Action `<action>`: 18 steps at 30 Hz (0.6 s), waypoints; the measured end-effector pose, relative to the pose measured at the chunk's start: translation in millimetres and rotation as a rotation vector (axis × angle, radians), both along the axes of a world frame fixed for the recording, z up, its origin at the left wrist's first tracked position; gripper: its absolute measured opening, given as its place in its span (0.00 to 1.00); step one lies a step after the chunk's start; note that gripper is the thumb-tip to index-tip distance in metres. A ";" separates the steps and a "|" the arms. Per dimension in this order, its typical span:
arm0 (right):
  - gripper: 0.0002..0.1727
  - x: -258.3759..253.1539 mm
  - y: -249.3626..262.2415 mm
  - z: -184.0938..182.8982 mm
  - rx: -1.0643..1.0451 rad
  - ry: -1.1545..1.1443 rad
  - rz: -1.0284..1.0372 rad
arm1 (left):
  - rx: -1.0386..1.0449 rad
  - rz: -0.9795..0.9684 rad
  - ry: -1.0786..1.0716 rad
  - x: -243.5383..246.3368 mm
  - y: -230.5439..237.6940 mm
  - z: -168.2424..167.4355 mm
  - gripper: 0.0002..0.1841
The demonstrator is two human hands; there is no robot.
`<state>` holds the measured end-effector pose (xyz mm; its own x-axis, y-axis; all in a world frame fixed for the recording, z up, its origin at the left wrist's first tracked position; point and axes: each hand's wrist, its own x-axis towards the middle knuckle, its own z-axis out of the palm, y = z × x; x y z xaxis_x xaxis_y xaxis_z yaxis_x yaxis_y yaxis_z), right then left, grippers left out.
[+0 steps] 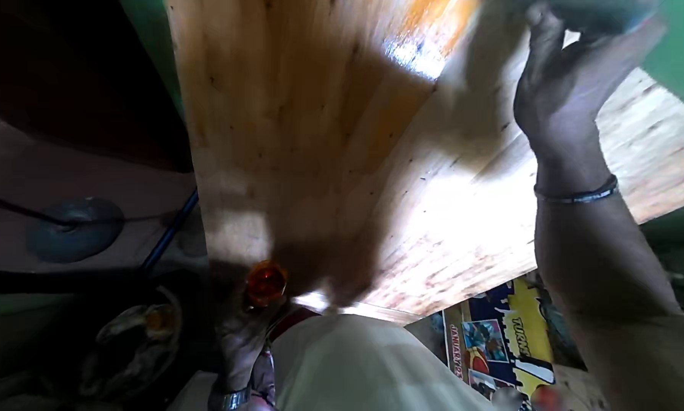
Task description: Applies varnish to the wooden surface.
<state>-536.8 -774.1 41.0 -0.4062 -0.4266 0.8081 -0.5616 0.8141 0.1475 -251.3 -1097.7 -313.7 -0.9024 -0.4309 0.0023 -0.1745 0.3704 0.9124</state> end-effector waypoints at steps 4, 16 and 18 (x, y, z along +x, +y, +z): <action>0.20 46.9 -21.5 -96.7 0.091 -0.271 -0.081 | 0.053 0.009 0.045 7.3 6.8 -0.1 0.47; 0.16 64.8 -30.5 -119.9 -0.014 -0.900 -0.123 | 0.158 0.042 0.220 25.9 9.1 13.8 0.49; 0.15 32.3 -17.1 -62.0 -0.032 -0.503 -0.017 | 0.121 0.031 0.168 24.5 8.6 18.5 0.48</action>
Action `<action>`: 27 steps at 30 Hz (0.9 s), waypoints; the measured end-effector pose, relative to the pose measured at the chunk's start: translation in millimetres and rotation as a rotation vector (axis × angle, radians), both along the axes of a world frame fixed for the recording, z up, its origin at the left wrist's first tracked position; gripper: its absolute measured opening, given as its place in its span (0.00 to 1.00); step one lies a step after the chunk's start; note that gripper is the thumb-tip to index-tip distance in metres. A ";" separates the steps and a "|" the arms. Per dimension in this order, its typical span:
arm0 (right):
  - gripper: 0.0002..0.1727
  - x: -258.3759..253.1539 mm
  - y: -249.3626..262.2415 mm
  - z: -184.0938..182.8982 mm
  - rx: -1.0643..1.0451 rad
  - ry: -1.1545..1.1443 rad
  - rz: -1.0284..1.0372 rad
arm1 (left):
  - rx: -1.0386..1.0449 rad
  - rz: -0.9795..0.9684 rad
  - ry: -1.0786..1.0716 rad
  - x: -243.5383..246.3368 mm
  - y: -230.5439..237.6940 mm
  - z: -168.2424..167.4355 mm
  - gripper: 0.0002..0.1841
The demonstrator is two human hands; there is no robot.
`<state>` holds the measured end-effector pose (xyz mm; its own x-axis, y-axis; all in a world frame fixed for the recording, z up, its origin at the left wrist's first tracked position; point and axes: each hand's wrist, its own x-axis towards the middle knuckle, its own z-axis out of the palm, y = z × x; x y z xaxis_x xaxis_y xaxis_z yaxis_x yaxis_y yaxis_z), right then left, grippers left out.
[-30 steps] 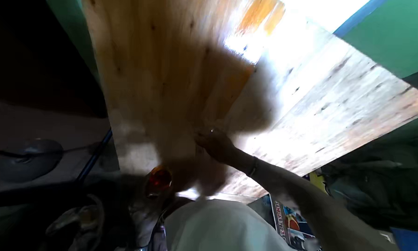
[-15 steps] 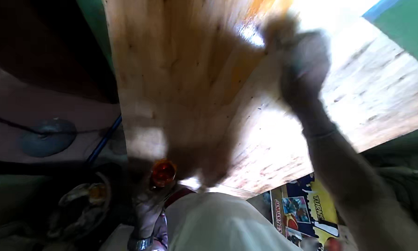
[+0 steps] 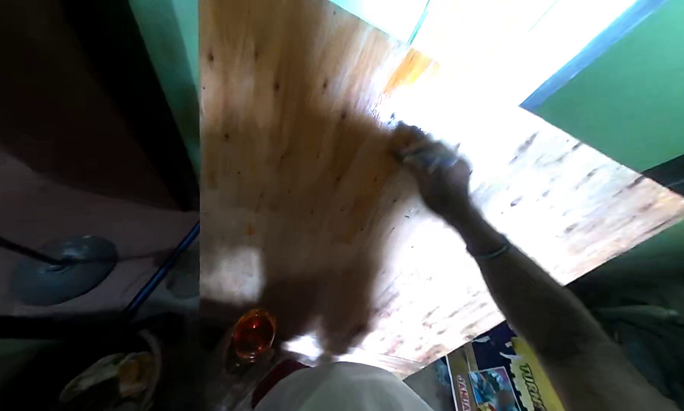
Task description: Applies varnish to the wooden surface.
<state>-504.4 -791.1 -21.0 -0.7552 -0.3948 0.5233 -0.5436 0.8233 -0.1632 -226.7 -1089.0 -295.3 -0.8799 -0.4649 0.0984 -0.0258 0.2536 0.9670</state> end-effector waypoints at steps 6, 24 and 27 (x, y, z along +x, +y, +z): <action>0.14 -52.9 19.5 97.9 -0.011 0.436 0.102 | -0.053 0.029 -0.072 -8.0 6.6 10.0 0.46; 0.17 86.6 3.4 -203.0 0.174 -0.519 0.159 | -0.085 -0.092 -0.205 -3.7 25.6 19.8 0.48; 0.21 70.0 1.9 -129.2 0.174 -0.676 0.017 | -0.102 -0.070 -0.197 -1.7 38.1 29.8 0.45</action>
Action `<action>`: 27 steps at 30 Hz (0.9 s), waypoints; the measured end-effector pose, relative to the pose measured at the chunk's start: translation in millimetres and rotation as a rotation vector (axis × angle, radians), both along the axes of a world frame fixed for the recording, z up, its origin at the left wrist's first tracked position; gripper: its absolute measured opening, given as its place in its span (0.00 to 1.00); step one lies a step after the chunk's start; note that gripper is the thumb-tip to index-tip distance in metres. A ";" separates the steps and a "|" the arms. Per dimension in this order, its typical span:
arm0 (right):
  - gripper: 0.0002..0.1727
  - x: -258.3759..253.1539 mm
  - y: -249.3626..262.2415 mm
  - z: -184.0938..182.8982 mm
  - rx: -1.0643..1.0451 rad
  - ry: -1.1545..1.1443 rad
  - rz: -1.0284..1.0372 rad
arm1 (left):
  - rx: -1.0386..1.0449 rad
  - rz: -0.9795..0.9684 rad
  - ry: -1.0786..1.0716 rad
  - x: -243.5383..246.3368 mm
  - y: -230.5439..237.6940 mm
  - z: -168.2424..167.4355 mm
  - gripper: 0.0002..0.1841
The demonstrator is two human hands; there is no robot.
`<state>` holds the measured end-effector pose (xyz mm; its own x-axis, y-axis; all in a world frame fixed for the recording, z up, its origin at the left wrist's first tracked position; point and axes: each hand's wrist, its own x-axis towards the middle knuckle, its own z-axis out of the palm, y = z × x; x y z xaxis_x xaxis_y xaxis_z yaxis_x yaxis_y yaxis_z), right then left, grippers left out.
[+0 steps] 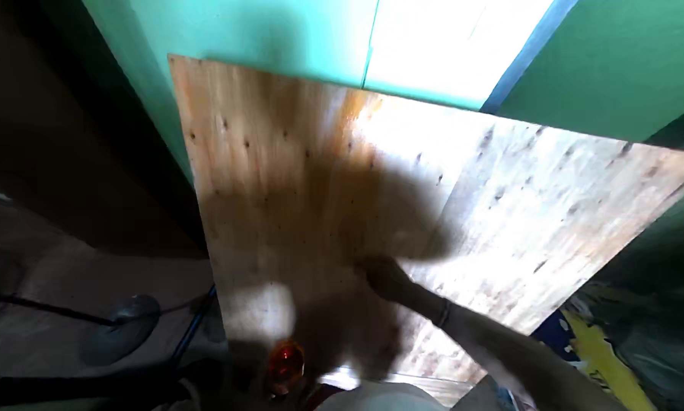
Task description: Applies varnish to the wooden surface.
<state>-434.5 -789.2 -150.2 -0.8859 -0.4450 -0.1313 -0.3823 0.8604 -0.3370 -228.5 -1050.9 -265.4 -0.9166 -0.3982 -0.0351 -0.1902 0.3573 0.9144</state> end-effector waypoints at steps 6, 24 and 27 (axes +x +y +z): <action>0.16 -103.6 23.5 187.0 -0.313 0.779 0.056 | -0.085 -0.007 0.016 7.7 22.6 -9.1 0.39; 0.16 -139.9 15.2 266.8 -0.375 0.816 0.154 | -0.205 0.318 -0.148 61.0 99.6 -9.1 0.46; 0.17 -117.5 -1.8 208.8 -0.141 0.849 0.294 | -0.207 0.350 -0.208 64.8 115.6 -4.7 0.45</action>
<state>-552.0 -791.0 58.6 -0.5082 -0.6305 0.5867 -0.7475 0.6613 0.0631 -163.6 -935.3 -270.1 -0.7076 -0.7007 -0.0915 -0.5044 0.4101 0.7599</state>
